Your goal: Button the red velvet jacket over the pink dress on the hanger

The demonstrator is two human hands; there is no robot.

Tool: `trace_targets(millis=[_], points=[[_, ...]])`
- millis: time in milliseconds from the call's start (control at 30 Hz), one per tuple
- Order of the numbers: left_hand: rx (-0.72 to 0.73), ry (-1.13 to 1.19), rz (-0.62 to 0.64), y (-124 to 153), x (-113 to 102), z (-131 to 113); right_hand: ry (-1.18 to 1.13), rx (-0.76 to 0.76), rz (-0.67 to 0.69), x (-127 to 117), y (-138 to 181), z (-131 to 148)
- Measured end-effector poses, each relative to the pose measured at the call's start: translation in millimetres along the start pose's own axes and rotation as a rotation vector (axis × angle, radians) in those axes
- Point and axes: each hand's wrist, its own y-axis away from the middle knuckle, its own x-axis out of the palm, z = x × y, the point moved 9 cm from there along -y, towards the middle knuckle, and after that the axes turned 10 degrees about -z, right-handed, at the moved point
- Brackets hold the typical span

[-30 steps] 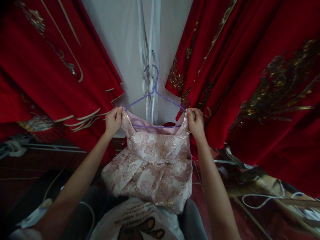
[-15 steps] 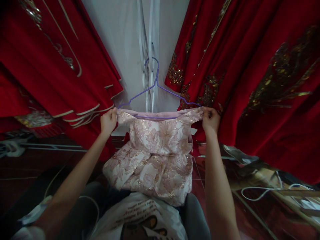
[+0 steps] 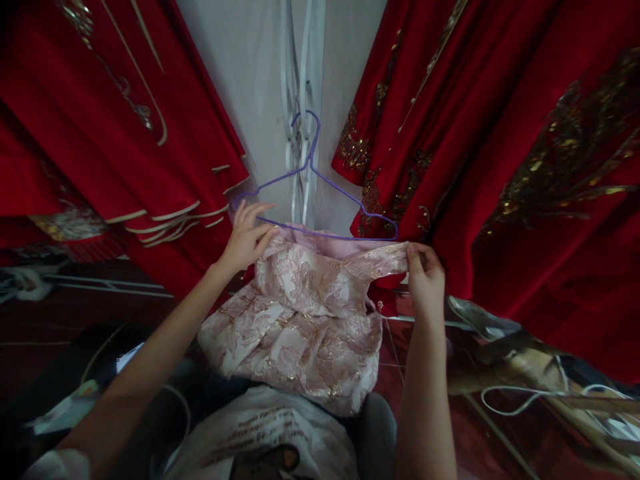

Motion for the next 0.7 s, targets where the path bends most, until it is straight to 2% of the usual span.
trace_targets(millis=[133, 200, 300, 400, 567, 700], points=[[0.028, 0.012, 0.14, 13.7, 45.6, 10.9, -0.04, 0.045, -0.011, 5.9, 0.0, -12.2], [-0.007, -0.036, 0.108, 24.9, 53.4, 15.8, -0.02, 0.053, -0.034, 4.7, -0.6, -16.3], [-0.044, -0.081, 0.028, 34.2, 48.7, 13.5, -0.011, 0.072, -0.042, 1.2, -1.3, -16.3], [-0.021, -0.084, 0.018, 34.2, 40.5, 9.9, -0.007, 0.034, -0.046, -4.4, -1.2, -4.0], [0.026, -0.152, -0.005, 30.2, 21.0, 28.4, 0.087, -0.082, -0.114, -16.0, 0.1, 21.1], [0.062, -0.173, -0.008, 31.0, 10.6, 38.3, 0.076, -0.138, -0.144, -18.0, 0.5, 29.5]])
